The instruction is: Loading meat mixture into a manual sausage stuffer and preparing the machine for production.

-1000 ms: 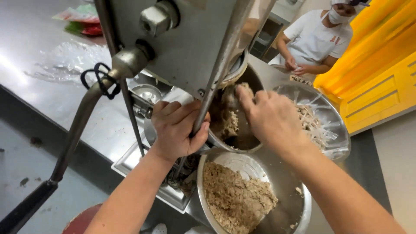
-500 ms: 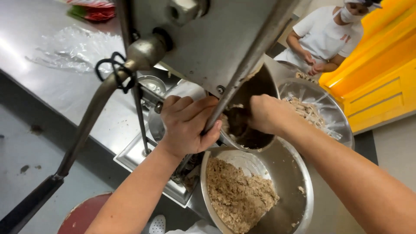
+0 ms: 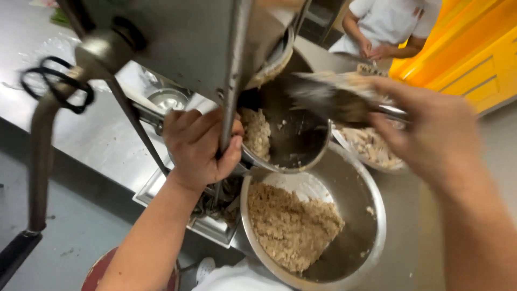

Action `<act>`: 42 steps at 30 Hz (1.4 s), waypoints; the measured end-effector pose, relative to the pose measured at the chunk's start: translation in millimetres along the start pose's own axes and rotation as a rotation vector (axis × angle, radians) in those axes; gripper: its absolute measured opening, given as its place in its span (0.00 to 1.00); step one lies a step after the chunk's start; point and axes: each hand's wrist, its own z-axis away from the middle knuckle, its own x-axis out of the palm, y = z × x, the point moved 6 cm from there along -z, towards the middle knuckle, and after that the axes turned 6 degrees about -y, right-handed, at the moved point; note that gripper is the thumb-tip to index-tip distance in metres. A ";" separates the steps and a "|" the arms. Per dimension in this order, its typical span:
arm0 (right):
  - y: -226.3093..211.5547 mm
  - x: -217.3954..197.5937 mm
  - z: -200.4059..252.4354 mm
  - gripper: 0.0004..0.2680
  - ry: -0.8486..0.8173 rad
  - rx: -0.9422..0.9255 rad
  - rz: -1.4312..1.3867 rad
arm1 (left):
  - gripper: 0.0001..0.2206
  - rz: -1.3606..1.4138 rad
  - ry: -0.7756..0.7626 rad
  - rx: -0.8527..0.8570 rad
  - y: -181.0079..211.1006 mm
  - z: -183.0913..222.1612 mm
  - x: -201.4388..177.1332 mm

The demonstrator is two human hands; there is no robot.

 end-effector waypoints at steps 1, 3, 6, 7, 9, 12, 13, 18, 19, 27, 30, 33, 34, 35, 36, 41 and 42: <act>29.9 14.0 21.2 0.21 -0.029 0.020 -0.007 | 0.16 0.022 -0.026 -0.013 0.2 -1.5 2.9; 87.7 34.9 66.4 0.16 0.048 0.020 -0.375 | 0.17 0.036 -0.015 -0.011 1.1 -0.6 7.2; 112.9 91.3 119.5 0.19 -0.244 0.329 0.296 | 0.16 0.011 -0.041 0.013 0.9 4.9 9.6; 96.8 99.8 117.5 0.19 -0.249 0.337 0.296 | 0.16 0.019 -0.044 0.013 1.0 5.1 11.4; 76.8 146.7 136.9 0.08 -0.990 0.528 0.348 | 0.18 0.042 -0.054 0.011 1.8 4.5 12.8; 76.3 222.3 172.8 0.11 -1.150 0.333 0.313 | 0.20 0.050 -0.053 0.015 -0.2 7.3 18.3; 78.7 236.0 176.5 0.11 -1.158 0.345 0.312 | 0.20 0.064 -0.056 0.013 1.9 7.0 18.7; 63.6 279.7 189.3 0.07 -1.325 0.432 -0.008 | 0.23 0.046 -0.074 -0.013 2.7 9.8 21.5; 70.4 294.9 197.6 0.07 -1.323 0.423 -0.003 | 0.23 0.037 -0.071 -0.015 1.2 9.7 22.8; 51.4 363.4 197.7 0.18 -0.958 0.518 -0.502 | 0.23 0.093 -0.070 0.041 -6.7 14.3 26.0; 23.6 369.0 194.5 0.21 -0.928 0.602 -0.627 | 0.22 0.132 -0.037 -0.031 -14.7 27.2 27.2; -0.3 363.5 186.2 0.22 -0.933 0.723 -0.684 | 0.23 0.136 0.017 0.005 -17.1 30.6 29.0; 1.2 379.0 194.3 0.22 -0.940 0.718 -0.681 | 0.23 0.131 0.015 0.000 -14.6 25.2 27.3; 3.4 391.6 194.0 0.22 -0.836 0.656 -0.700 | 0.23 0.134 -0.009 -0.002 -12.8 18.8 27.9; 5.9 403.5 194.2 0.22 -0.732 0.593 -0.716 | 0.23 0.137 -0.033 -0.005 -10.5 12.3 28.8; 8.6 430.5 199.8 0.21 -0.732 0.703 -0.923 | 0.22 0.189 -0.086 -0.041 -11.1 6.1 30.6; 7.0 429.6 200.2 0.21 -0.744 0.736 -0.973 | 0.23 0.169 -0.093 -0.045 -11.2 6.5 30.6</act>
